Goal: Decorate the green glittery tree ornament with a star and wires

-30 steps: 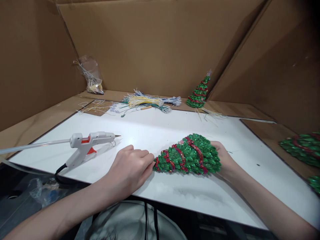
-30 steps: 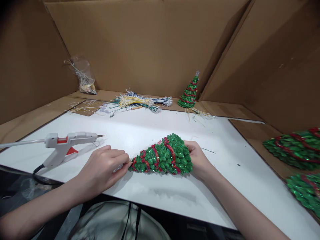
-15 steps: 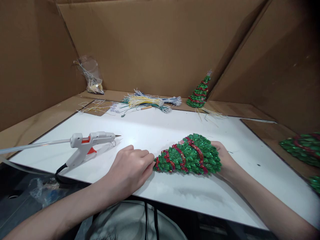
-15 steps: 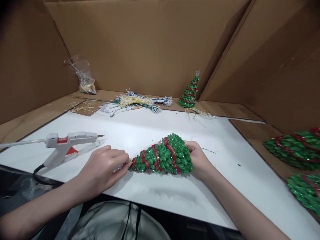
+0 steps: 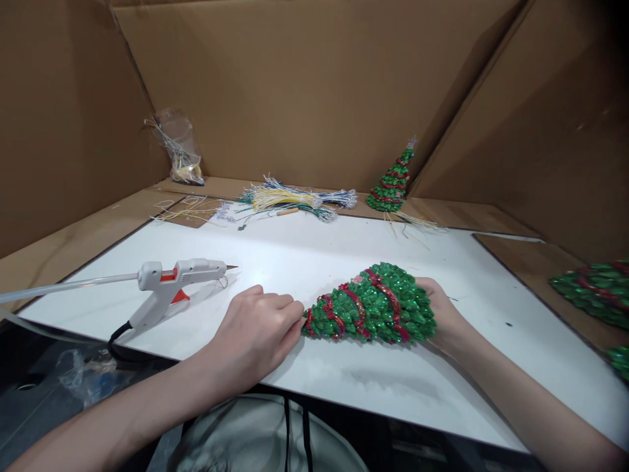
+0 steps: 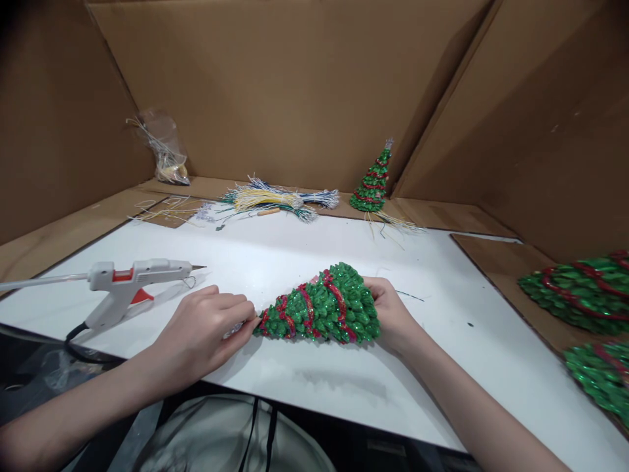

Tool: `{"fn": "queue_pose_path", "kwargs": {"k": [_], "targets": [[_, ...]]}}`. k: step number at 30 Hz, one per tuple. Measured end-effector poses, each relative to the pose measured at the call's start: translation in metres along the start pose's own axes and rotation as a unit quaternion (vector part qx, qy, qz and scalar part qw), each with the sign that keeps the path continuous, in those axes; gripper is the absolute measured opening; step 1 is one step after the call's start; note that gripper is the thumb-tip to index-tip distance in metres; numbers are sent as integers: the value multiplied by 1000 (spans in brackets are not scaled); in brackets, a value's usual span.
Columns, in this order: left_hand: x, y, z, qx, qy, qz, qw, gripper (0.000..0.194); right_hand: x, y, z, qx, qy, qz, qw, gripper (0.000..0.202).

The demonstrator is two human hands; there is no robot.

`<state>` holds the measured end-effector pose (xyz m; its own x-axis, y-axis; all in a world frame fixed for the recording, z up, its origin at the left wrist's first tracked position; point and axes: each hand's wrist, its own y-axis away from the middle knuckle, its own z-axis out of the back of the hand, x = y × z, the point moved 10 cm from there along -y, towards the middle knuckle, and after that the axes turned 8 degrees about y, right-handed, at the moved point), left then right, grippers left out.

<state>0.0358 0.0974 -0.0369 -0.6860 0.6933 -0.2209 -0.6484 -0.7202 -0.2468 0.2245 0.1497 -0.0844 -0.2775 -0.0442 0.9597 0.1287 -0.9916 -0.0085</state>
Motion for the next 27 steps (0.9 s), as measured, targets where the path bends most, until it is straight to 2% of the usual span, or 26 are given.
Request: {"fn": "queue_pose_path", "kwargs": {"k": [6,17,27], "targets": [[0,-1,0,0,5,1,1000,23,-2,-1,0,3,-30,-12,999,17],[0,0,-1,3,4,4,1000,23,-7,1,0,10,-18,-21,1000,15],[3,1,-1,-5,14,4,1000,23,2,1,-1,4,-1,9,1000,19]]}}
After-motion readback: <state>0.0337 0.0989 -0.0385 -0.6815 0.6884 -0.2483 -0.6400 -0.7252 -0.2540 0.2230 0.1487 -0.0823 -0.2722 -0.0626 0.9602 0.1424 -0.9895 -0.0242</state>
